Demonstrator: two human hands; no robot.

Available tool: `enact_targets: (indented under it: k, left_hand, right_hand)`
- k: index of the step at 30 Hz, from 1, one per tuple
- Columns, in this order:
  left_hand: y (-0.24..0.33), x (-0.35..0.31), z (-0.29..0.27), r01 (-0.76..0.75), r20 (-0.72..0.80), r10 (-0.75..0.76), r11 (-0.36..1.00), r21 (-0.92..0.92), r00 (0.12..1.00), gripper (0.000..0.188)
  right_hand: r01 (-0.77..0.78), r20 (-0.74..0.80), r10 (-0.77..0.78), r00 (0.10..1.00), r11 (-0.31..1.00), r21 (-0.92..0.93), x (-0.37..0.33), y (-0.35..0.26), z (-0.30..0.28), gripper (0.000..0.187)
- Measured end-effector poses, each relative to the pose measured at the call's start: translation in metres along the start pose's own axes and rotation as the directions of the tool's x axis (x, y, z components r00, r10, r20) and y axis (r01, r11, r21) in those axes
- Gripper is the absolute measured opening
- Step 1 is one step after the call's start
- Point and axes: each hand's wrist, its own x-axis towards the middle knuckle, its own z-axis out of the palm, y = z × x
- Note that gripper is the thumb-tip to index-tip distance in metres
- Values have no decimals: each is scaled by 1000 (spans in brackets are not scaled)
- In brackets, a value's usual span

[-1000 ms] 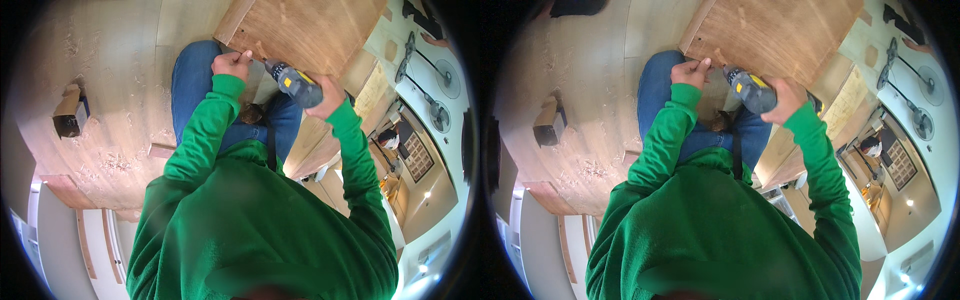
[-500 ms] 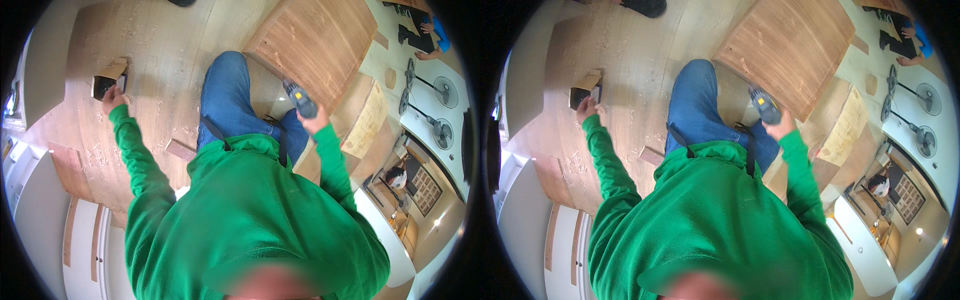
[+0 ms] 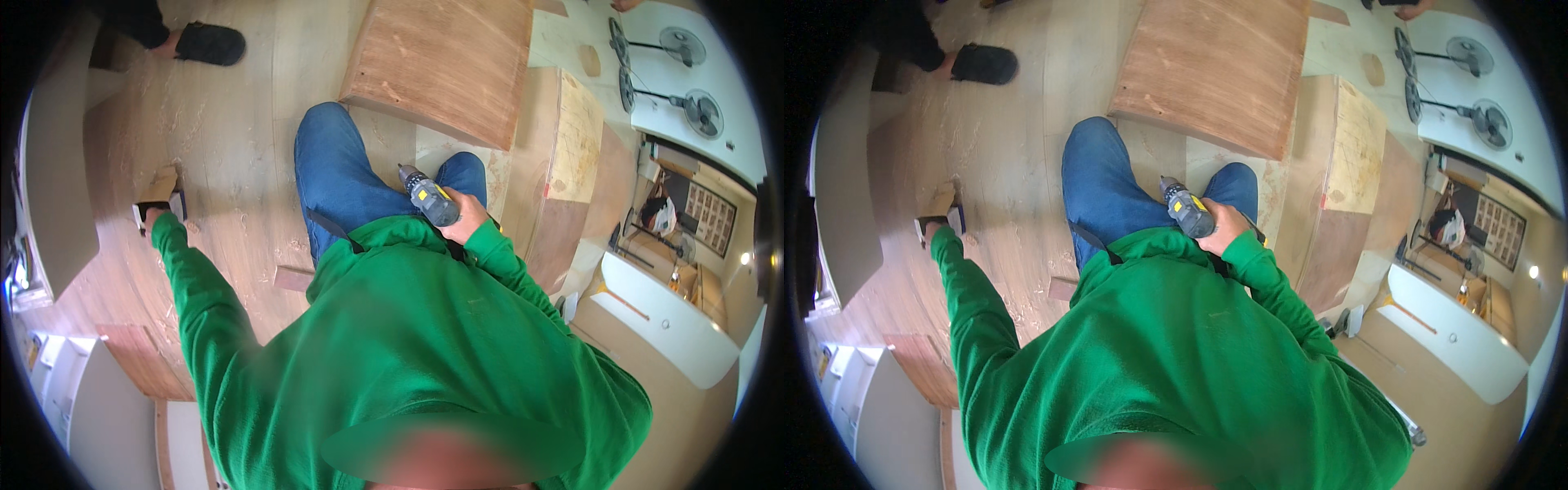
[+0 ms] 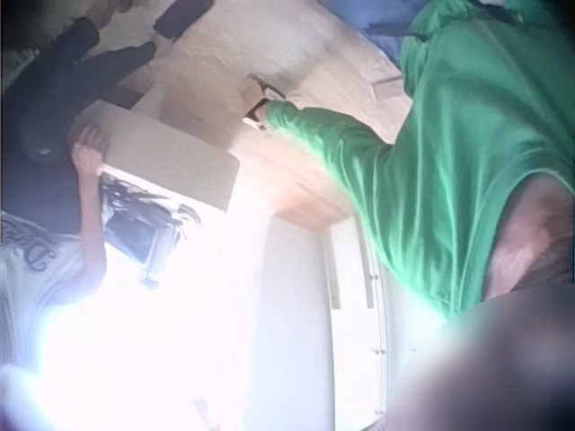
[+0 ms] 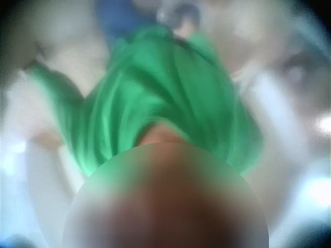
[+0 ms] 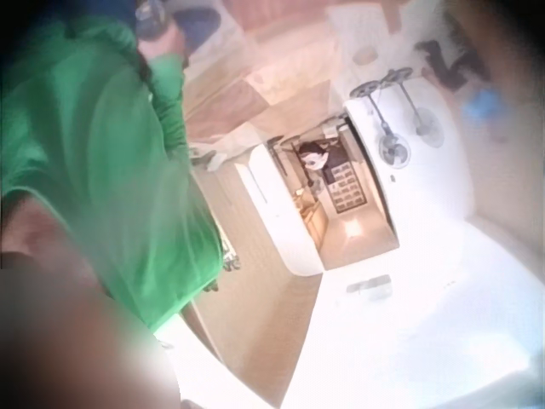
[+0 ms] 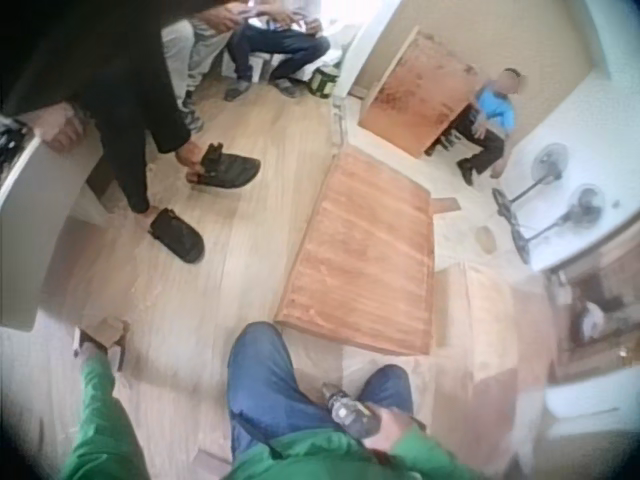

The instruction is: The person kneels on the floor and uses a cordless drill to drive screws into a rectangular wooden board. They repeatedly pick up screws, position them, and drill them into the board while other people sit nearby.

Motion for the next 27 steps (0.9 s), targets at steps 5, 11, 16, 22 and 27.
enact_targets:
  k: [5, 11, 16, 22, 27]
  left_hand:
    - [27, -15, -11, -22, 3, 22, 994, -110, 1000, 36]
    - [12, -27, -41, -35, -53, 18, 942, -335, 998, 40]
    - [18, -45, -53, -8, -20, -2, 877, -480, 1000, 43]
    - [87, -36, -46, 91, 163, 14, 780, -620, 986, 48]
    - [90, -21, -62, 181, 224, -29, 691, -700, 974, 51]
  right_hand:
    - [53, -61, -51, 997, 998, 36, -17, 13, 2, 35]
    - [21, -131, -3, 991, 991, 134, -15, 39, 24, 49]
    - [76, -156, -57, 986, 990, 117, -37, 52, 13, 45]
    - [38, -128, -33, 991, 998, 43, -47, 38, -2, 48]
    - [34, -90, -30, 995, 998, 45, -29, 7, 14, 53]
